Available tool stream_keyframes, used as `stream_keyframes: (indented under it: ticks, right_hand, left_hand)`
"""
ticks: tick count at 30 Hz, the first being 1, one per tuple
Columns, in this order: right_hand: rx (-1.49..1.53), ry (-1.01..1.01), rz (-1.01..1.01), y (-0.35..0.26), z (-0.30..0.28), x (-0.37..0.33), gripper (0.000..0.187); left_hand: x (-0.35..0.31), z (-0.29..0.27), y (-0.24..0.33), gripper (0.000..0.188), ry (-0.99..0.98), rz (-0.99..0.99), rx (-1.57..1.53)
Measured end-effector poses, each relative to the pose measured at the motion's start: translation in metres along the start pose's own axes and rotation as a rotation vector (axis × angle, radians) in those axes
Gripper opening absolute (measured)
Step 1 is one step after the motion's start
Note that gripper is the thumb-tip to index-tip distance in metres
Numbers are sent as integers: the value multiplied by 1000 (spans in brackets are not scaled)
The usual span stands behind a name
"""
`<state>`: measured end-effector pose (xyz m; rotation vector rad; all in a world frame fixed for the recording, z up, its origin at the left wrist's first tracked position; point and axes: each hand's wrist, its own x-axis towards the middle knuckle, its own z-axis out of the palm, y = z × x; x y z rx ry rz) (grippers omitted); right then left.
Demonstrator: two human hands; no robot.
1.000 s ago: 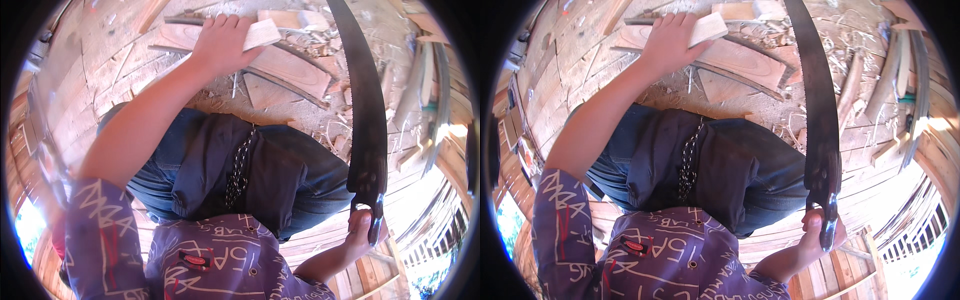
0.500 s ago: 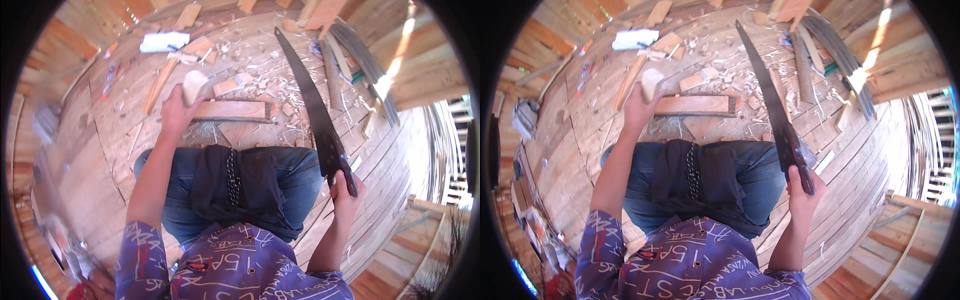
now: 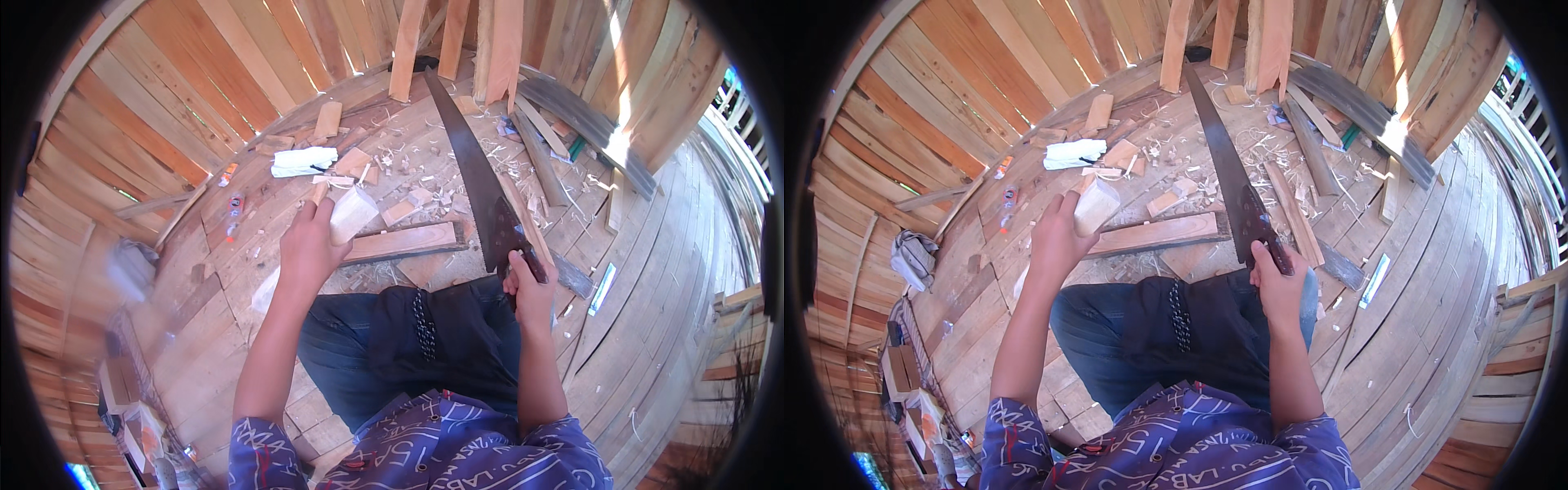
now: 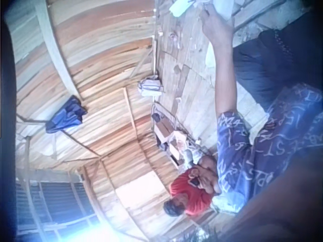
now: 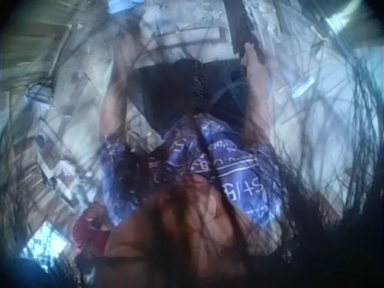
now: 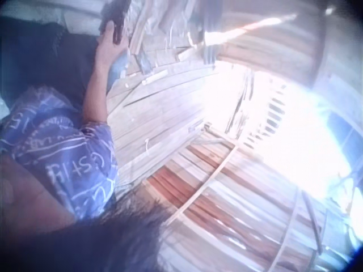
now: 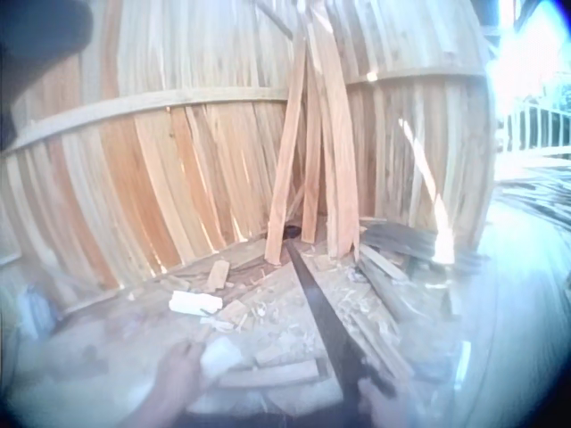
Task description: The person sits cross-legged on a wooden floor and uses a hand saw to cut a small rectangular piece of wood. They hold the wood steady with their left hand and saw with their right hand, producing sawdust as they work.
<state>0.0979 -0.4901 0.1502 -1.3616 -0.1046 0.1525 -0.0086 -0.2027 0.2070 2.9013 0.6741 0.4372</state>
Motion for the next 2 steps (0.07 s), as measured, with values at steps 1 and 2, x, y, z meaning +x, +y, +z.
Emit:
stream_keyframes:
  ticks: [1,2]
  right_hand:
    - [31,-7,1,8,9,4,24]
    - [32,-7,-8,14,16,13,23]
  left_hand:
    - [-3,-11,0,52,-54,-58,20]
    - [-4,-21,1,51,-150,-100,30]
